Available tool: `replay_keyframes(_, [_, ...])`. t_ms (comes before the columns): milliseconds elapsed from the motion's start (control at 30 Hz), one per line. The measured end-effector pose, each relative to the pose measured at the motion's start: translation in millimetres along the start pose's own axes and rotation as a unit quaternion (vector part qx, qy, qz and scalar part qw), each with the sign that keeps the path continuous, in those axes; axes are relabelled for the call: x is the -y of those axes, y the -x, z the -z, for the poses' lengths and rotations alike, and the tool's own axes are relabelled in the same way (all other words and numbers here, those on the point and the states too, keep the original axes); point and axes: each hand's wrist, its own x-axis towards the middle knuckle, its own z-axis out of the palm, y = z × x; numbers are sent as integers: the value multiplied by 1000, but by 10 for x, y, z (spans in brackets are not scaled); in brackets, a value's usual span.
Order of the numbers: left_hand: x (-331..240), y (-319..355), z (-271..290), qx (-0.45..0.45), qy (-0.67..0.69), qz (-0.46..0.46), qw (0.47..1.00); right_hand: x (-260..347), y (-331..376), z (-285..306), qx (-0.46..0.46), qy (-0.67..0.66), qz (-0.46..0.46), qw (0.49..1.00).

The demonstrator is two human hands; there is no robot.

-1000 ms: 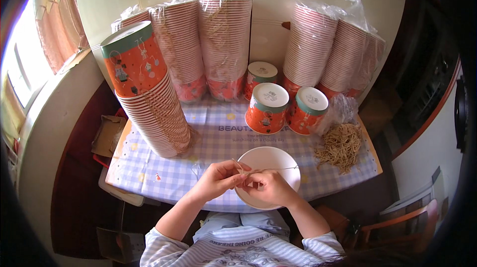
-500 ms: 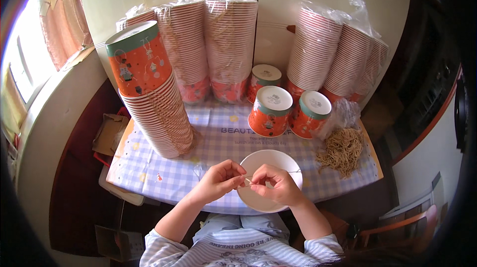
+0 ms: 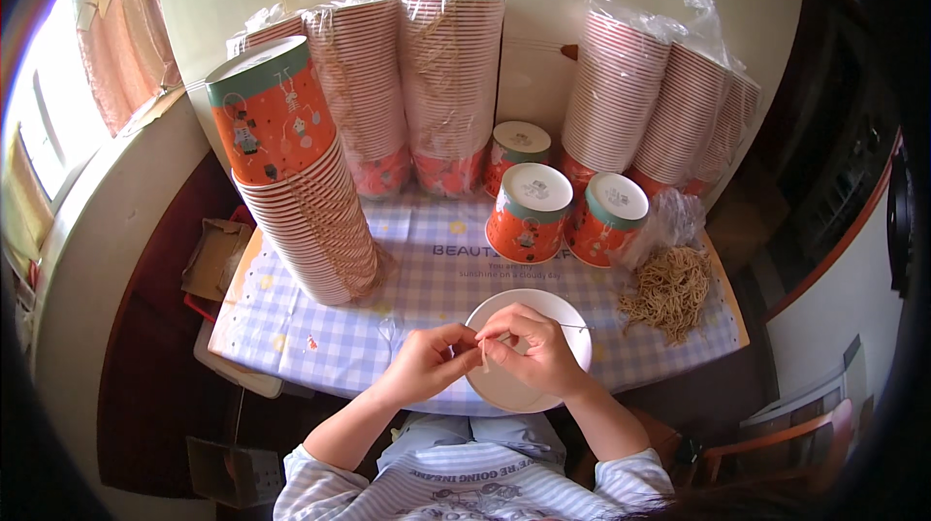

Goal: Prepare stacks of paper bowls by securing them with rubber bands.

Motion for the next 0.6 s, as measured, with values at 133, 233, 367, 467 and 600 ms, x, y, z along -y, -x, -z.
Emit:
replay_keyframes(133, [20,-19,-28,-44,158,-41,986,29,11,-50,18,-59,-101,993])
replay_keyframes(233, [20,-19,25,-25,146,-26,989,37,8,-63,12,37,-52,998])
replay_keyframes(367, [37,-6,45,-29,131,-31,991,14,11,-48,38,138,-17,990])
replay_keyframes(467, [20,9,48,-24,125,-36,991,-30,17,-58,22,167,23,985])
replay_keyframes(600, [-10,28,121,-39,27,-19,999,-39,26,-57,8,174,16,985])
